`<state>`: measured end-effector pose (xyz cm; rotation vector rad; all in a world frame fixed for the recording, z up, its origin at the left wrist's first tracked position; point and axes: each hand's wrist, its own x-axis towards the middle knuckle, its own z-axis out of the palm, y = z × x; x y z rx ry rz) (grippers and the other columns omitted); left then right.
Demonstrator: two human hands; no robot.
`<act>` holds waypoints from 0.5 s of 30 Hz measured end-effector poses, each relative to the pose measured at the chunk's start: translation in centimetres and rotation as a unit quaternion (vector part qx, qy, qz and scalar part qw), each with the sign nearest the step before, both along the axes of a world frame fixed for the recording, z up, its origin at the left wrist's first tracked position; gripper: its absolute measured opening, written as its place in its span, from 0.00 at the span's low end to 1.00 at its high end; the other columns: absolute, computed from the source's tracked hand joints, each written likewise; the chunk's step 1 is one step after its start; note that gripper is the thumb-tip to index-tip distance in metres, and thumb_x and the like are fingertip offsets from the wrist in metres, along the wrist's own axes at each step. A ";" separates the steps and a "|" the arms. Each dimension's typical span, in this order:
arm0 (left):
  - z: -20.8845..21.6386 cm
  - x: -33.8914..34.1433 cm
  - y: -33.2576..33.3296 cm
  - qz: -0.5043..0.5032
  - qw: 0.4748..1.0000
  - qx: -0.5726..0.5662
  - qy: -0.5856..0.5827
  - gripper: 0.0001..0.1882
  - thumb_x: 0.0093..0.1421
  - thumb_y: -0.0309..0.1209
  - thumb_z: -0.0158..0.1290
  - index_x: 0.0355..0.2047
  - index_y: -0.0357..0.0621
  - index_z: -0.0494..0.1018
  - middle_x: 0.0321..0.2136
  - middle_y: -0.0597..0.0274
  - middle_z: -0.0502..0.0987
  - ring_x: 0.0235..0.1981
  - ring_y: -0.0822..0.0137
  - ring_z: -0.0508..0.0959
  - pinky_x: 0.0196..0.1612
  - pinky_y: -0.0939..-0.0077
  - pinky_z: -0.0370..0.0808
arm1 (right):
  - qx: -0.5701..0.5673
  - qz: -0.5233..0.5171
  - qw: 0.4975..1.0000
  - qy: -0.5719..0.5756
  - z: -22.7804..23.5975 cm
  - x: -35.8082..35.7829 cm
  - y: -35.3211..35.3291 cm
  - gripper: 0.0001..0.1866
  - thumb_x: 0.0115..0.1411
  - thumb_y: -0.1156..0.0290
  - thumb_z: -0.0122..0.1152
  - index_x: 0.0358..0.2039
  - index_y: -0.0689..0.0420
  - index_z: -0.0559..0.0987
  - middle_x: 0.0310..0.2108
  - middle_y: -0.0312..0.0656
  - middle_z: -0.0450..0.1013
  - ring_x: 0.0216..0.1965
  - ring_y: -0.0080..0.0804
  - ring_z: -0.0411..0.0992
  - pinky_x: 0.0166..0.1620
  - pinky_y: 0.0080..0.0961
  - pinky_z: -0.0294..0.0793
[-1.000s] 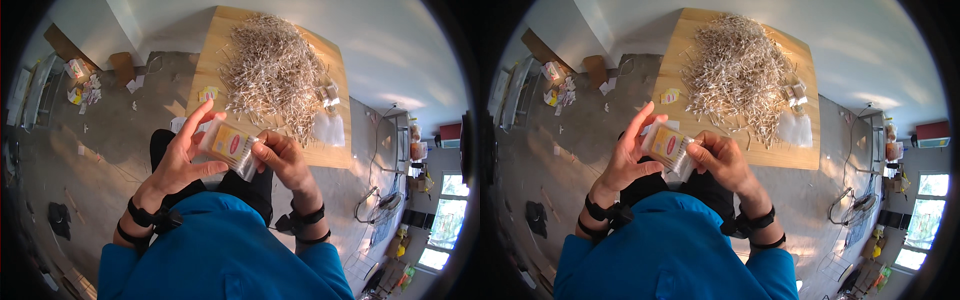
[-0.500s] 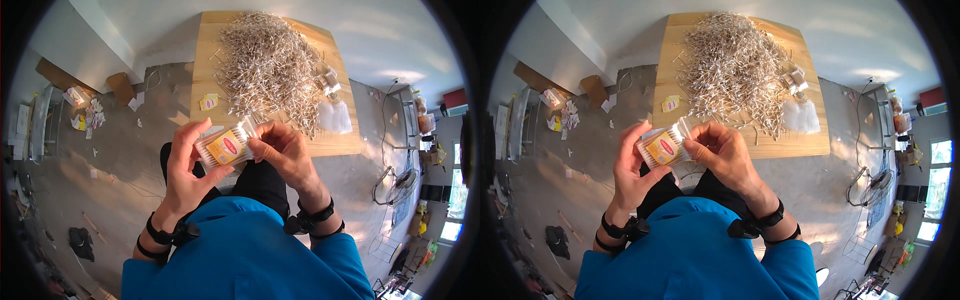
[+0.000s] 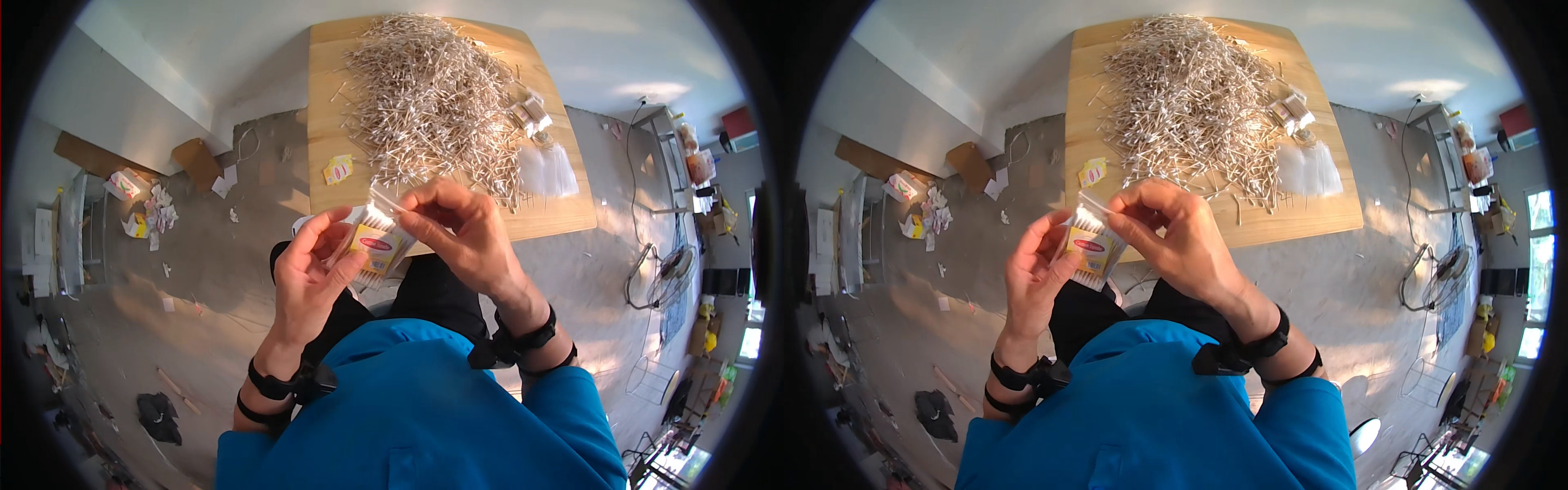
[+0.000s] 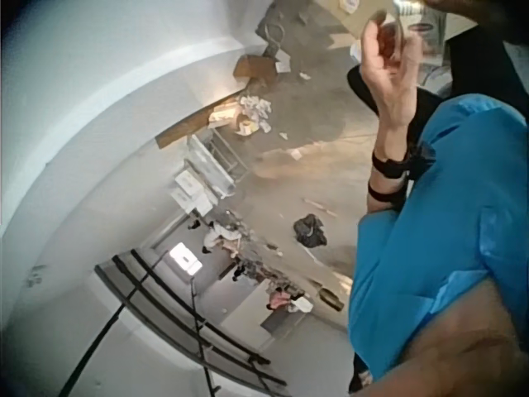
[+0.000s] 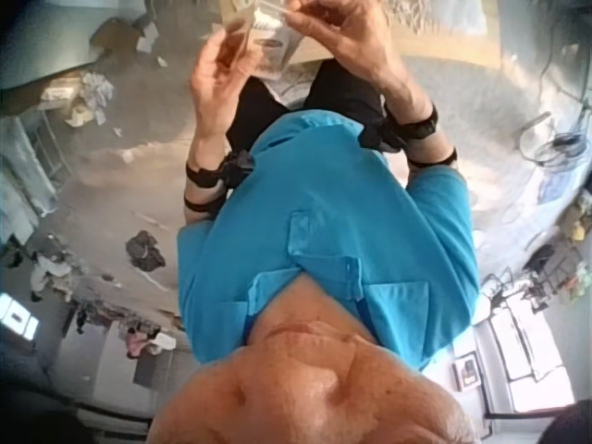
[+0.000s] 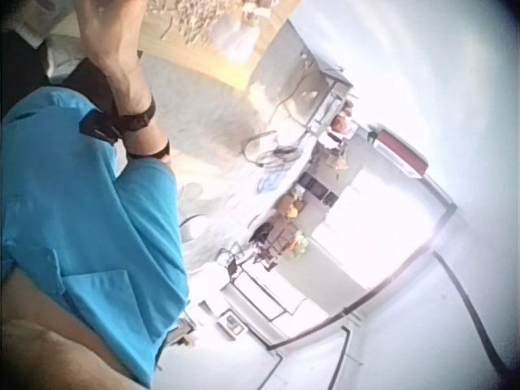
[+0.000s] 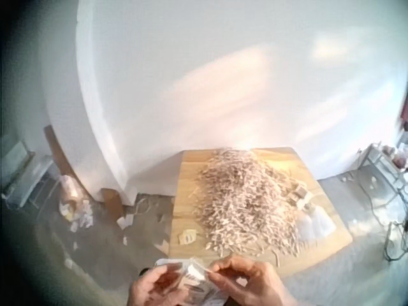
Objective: The person is packaging cotton swabs into plastic bags.
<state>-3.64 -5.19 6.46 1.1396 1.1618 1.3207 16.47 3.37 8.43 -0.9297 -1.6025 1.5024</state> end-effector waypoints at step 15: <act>0.4 1.3 0.5 0.030 0.995 -0.027 -0.087 0.16 0.70 0.29 0.51 0.53 0.31 0.70 0.47 0.59 0.76 0.48 0.74 0.75 0.55 0.76 0.70 | -0.033 -0.026 0.998 -0.042 -0.8 -1.1 -2.0 0.13 0.61 0.69 0.68 0.41 0.62 0.76 0.33 0.34 0.74 0.32 0.14 0.71 0.33 0.16 0.72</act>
